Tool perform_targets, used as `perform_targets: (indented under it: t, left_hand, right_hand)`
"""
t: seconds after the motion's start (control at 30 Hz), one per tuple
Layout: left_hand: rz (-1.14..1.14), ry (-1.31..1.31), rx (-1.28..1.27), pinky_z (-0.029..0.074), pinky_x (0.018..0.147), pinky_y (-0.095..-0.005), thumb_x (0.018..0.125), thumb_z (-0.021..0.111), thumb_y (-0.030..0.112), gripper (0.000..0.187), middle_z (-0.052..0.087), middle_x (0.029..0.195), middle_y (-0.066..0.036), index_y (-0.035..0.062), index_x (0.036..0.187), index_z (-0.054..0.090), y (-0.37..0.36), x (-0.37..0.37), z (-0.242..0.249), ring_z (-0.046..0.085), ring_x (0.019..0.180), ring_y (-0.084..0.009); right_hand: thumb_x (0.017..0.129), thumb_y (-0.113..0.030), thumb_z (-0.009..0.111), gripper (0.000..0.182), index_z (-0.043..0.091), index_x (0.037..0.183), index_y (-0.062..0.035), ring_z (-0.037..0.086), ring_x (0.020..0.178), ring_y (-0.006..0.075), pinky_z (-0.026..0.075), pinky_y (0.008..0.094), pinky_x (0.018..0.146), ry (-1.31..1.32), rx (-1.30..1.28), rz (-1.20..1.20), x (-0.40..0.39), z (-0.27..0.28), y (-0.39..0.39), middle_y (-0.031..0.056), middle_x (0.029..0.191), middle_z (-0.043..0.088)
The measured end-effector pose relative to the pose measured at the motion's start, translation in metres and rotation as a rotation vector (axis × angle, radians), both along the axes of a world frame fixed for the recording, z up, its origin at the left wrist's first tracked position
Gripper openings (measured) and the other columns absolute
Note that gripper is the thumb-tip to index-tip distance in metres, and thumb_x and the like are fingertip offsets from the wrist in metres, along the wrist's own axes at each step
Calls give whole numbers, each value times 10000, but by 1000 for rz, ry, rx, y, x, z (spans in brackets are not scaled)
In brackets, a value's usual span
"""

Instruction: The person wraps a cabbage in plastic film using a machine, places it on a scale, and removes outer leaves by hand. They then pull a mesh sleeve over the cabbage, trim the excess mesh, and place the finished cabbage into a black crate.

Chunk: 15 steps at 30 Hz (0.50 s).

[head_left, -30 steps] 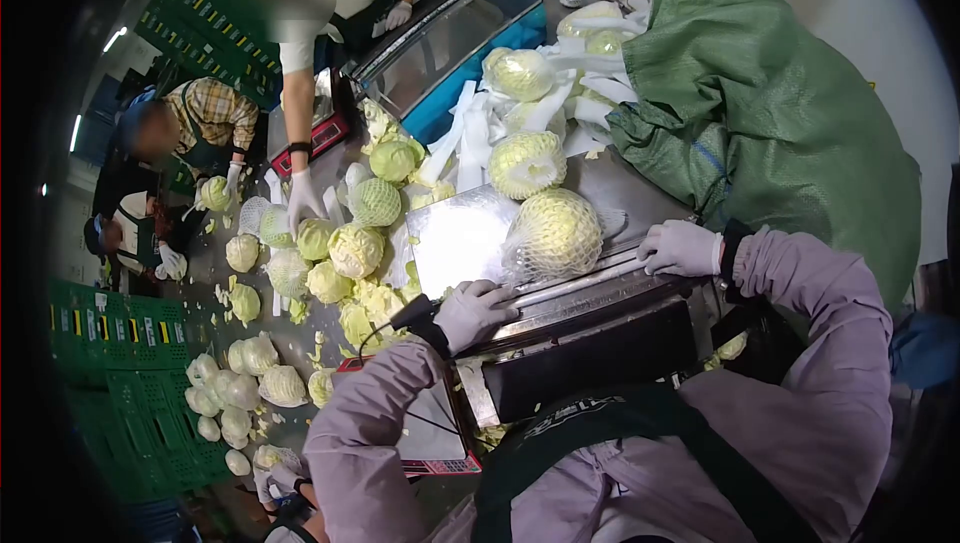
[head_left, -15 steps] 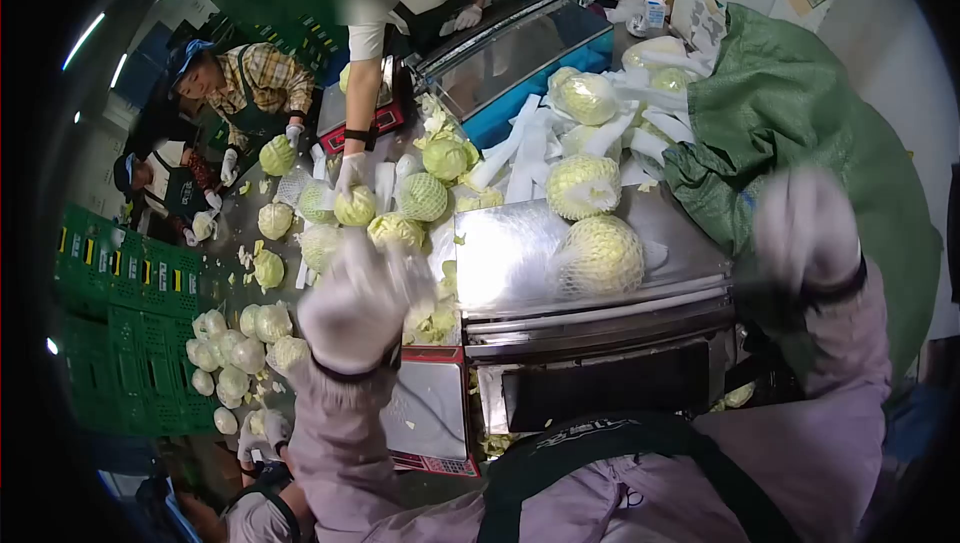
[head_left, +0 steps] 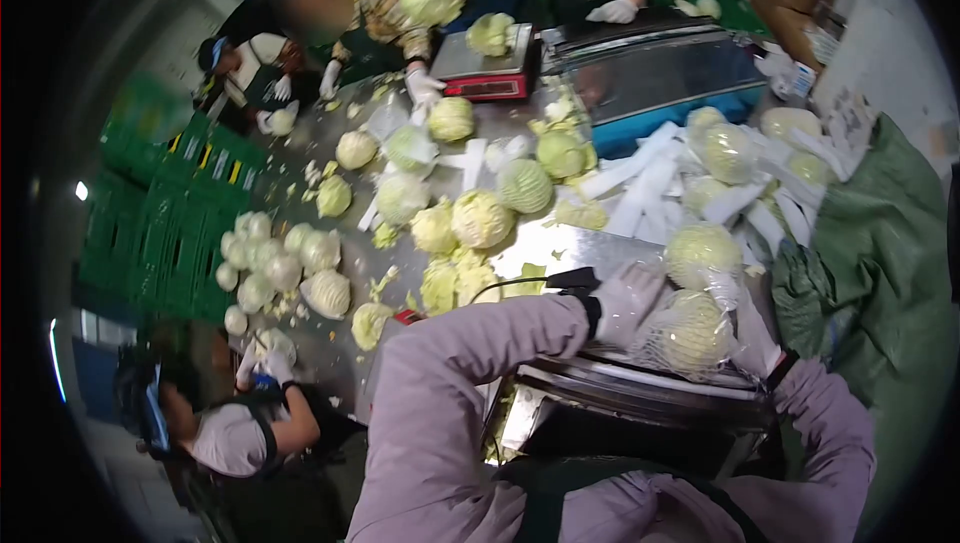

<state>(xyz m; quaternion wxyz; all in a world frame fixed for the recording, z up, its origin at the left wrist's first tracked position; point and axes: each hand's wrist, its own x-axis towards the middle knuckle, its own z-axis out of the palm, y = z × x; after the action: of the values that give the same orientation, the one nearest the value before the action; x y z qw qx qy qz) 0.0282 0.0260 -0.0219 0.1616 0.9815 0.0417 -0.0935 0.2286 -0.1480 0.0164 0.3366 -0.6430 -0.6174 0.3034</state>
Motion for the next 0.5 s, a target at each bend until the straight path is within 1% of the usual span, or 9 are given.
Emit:
perform_targets:
  t: [0.07, 0.2, 0.27, 0.3, 0.33, 0.4, 0.43, 0.47, 0.5]
  left_hand:
    - [-10, -162, 204, 203, 1110, -495, 747, 631, 484, 888, 411, 1322, -296, -59, 1385, 337, -15, 2, -25, 364, 1290, -407]
    - [-40, -104, 150, 300, 1050, -495, 789, 587, 500, 782, 482, 1286, -227, -43, 1328, 424, -16, -6, 28, 441, 1235, -364]
    - [-16, -27, -149, 417, 947, -434, 785, 601, 505, 697, 575, 1188, -157, -29, 1224, 518, -20, -3, 73, 547, 1120, -300]
    - [4, -364, -179, 478, 854, -393, 784, 613, 502, 594, 639, 1081, -99, 27, 1139, 583, -29, -9, 38, 605, 1021, -267]
    - [95, -106, -260, 471, 869, -405, 630, 746, 598, 777, 654, 993, -115, 46, 1155, 594, -29, -6, 59, 627, 946, -313]
    - [12, -509, -325, 486, 819, -428, 754, 664, 582, 597, 662, 985, -153, 69, 1059, 639, -27, -19, 45, 629, 905, -330]
    - [-5, -334, -450, 494, 801, -415, 768, 656, 588, 610, 663, 940, -167, 50, 1056, 637, -25, -21, 56, 631, 852, -345]
    - [-18, -156, -562, 503, 782, -401, 782, 648, 594, 625, 665, 895, -182, 31, 1053, 636, -24, -19, 67, 632, 799, -360]
    - [-120, -263, -661, 505, 720, -397, 852, 598, 558, 588, 678, 799, -146, 27, 1104, 615, -23, -18, 48, 642, 724, -336]
  right_hand:
    - [873, -89, 595, 725, 179, 1446, 65, 375, 1315, 296, 264, 346, 1113, 62, 22, 32, -8, -3, 10, 240, 1432, 343]
    - [880, -97, 603, 721, 185, 1446, 62, 379, 1308, 288, 271, 353, 1111, 193, 49, -25, -12, 0, -1, 228, 1441, 339]
    - [872, -171, 645, 817, 130, 1461, 62, 392, 1304, 290, 284, 352, 1102, 730, -112, -52, -1, 21, -3, 232, 1416, 376]
    - [875, -193, 655, 903, 27, 1475, 56, 400, 1299, 282, 338, 351, 1066, 273, -82, 174, 7, 49, 9, 238, 1408, 385]
    - [875, -193, 655, 903, 27, 1475, 56, 400, 1299, 282, 338, 351, 1066, 256, -83, 126, 16, 54, -2, 238, 1408, 385]
    - [867, -213, 677, 941, 11, 1470, 69, 450, 1257, 279, 382, 358, 1026, 146, -355, 382, 28, 60, -24, 240, 1401, 399]
    - [847, -237, 695, 764, 281, 1410, 73, 556, 1114, 240, 462, 359, 917, 153, -292, 435, 34, 60, -29, 199, 1263, 538]
    - [847, -237, 695, 764, 281, 1410, 73, 556, 1114, 240, 462, 359, 917, 151, -301, 406, 39, 59, -29, 199, 1263, 538]
    - [839, -241, 695, 649, 391, 1326, 64, 591, 1009, 216, 480, 335, 856, 341, -498, 479, 43, 57, -24, 168, 1155, 588]
